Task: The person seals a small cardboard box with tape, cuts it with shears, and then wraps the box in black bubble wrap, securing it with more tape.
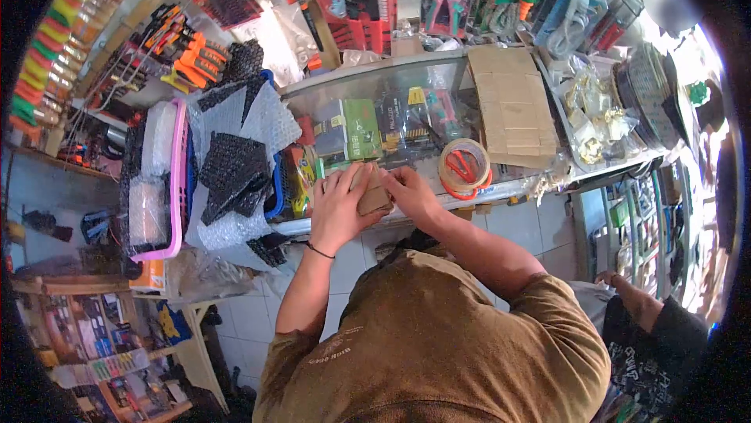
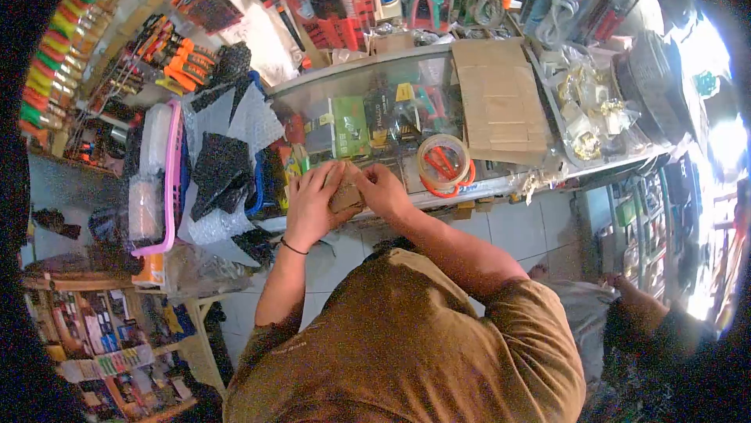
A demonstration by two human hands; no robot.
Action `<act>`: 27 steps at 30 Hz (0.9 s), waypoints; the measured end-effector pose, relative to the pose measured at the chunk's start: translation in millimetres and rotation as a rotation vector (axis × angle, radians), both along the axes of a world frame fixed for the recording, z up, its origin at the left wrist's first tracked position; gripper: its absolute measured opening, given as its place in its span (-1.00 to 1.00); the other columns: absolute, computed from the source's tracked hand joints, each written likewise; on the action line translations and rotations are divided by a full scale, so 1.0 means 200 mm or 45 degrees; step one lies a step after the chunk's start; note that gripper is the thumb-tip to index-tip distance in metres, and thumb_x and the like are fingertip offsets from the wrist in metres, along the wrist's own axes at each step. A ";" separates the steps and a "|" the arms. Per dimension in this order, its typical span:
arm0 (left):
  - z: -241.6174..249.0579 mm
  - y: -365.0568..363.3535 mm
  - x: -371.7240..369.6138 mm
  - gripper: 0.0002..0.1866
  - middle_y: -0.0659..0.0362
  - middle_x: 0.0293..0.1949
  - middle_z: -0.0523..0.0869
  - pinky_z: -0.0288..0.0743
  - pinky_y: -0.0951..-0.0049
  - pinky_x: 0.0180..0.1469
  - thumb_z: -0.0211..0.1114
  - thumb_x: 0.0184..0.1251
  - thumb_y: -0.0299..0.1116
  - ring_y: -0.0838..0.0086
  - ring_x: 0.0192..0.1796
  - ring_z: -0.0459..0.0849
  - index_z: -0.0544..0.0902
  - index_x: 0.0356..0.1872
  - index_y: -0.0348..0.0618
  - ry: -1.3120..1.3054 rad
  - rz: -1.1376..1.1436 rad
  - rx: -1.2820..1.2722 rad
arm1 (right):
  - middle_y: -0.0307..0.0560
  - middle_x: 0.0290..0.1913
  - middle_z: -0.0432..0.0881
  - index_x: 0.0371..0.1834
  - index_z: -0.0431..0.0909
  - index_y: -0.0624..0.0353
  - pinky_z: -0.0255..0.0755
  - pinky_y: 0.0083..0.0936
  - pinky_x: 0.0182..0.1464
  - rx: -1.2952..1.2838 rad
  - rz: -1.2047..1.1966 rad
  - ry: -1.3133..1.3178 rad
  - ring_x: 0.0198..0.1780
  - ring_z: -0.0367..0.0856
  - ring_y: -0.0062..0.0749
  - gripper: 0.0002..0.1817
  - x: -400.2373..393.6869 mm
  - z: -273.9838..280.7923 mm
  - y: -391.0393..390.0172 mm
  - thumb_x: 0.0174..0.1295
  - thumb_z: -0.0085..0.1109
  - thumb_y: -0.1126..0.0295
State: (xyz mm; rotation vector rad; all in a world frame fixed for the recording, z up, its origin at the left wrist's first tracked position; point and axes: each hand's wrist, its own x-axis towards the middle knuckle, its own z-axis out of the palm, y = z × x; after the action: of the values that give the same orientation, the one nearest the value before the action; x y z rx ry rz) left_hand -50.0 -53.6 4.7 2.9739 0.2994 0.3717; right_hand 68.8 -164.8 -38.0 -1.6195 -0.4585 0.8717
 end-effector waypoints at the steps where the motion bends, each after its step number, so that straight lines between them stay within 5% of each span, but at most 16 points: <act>1: 0.00 0.00 0.00 -0.14 0.19 0.16 0.42 0.22 0.16 0.09 0.44 -0.19 0.03 0.25 0.11 0.40 0.38 0.24 -0.05 0.014 0.017 -0.010 | -0.04 -0.41 0.55 -0.25 0.42 0.33 0.39 -0.41 -0.27 -0.058 -0.010 -0.026 -0.36 0.50 -0.39 -0.64 -0.01 0.01 0.02 0.28 0.04 0.16; 8: 0.01 -0.01 0.02 -0.11 0.20 0.17 0.43 0.22 0.17 0.10 0.48 -0.26 -0.01 0.27 0.13 0.40 0.39 0.22 -0.07 0.056 0.018 0.016 | 0.28 -0.16 0.54 -0.12 0.34 0.37 0.36 -0.30 -0.06 -0.034 0.027 0.006 -0.09 0.54 -0.09 -0.54 -0.04 -0.14 0.00 0.32 -0.02 0.08; 12: 0.01 -0.02 0.02 -0.10 0.19 0.18 0.42 0.21 0.15 0.11 0.49 -0.28 -0.01 0.26 0.13 0.40 0.38 0.22 -0.07 0.081 0.037 0.023 | 0.31 -0.20 0.53 -0.12 0.33 0.36 0.35 -0.24 -0.06 -0.015 -0.016 0.233 -0.11 0.55 -0.01 -0.54 -0.01 -0.12 0.04 0.33 -0.05 0.07; 17: 0.01 -0.02 0.03 -0.07 0.19 0.18 0.42 0.17 0.11 0.16 0.50 -0.30 -0.01 0.26 0.12 0.40 0.35 0.24 -0.07 0.125 0.068 0.008 | 0.33 -0.24 0.54 -0.18 0.36 0.36 0.36 -0.17 -0.08 -0.138 -0.004 -0.128 -0.16 0.55 0.16 -0.56 -0.04 -0.11 0.02 0.34 -0.09 0.08; 20: 0.00 -0.01 0.03 -0.05 0.19 0.19 0.40 0.16 0.11 0.18 0.49 -0.31 -0.01 0.26 0.13 0.40 0.35 0.25 -0.07 0.136 0.047 0.007 | 0.35 -0.24 0.54 -0.16 0.35 0.36 0.36 -0.17 -0.09 0.012 0.035 0.009 -0.15 0.53 0.19 -0.57 -0.03 -0.11 -0.01 0.34 -0.09 0.10; 22: 0.00 -0.01 0.03 -0.04 0.19 0.21 0.39 0.17 0.12 0.16 0.49 -0.33 0.00 0.25 0.13 0.39 0.35 0.26 -0.07 0.150 0.037 0.026 | 0.31 -0.28 0.54 -0.16 0.35 0.35 0.37 -0.17 -0.12 0.063 -0.025 0.095 -0.18 0.54 0.13 -0.59 -0.05 -0.12 -0.01 0.34 -0.09 0.12; 24: 0.00 -0.02 0.03 -0.04 0.20 0.21 0.39 0.18 0.13 0.13 0.49 -0.32 0.01 0.24 0.13 0.39 0.34 0.26 -0.08 0.167 0.073 0.020 | 0.04 -0.37 0.51 -0.19 0.34 0.29 0.38 -0.37 -0.22 0.152 -0.088 -0.165 -0.33 0.48 -0.31 -0.67 -0.09 -0.18 -0.01 0.36 -0.08 0.17; 27: -0.01 -0.01 0.02 -0.05 0.20 0.20 0.39 0.18 0.14 0.11 0.48 -0.30 0.02 0.24 0.12 0.39 0.35 0.26 -0.09 0.145 0.059 0.040 | 0.00 -0.37 0.49 -0.21 0.34 0.31 0.37 -0.41 -0.22 0.266 0.054 -0.083 -0.32 0.45 -0.37 -0.65 -0.05 -0.22 -0.04 0.33 0.00 0.16</act>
State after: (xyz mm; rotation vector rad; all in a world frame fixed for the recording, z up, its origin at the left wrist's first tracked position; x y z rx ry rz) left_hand -45.2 -55.5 1.8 3.0292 0.3788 0.2147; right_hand 59.5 -172.9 -81.5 -1.4537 -0.6116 0.7770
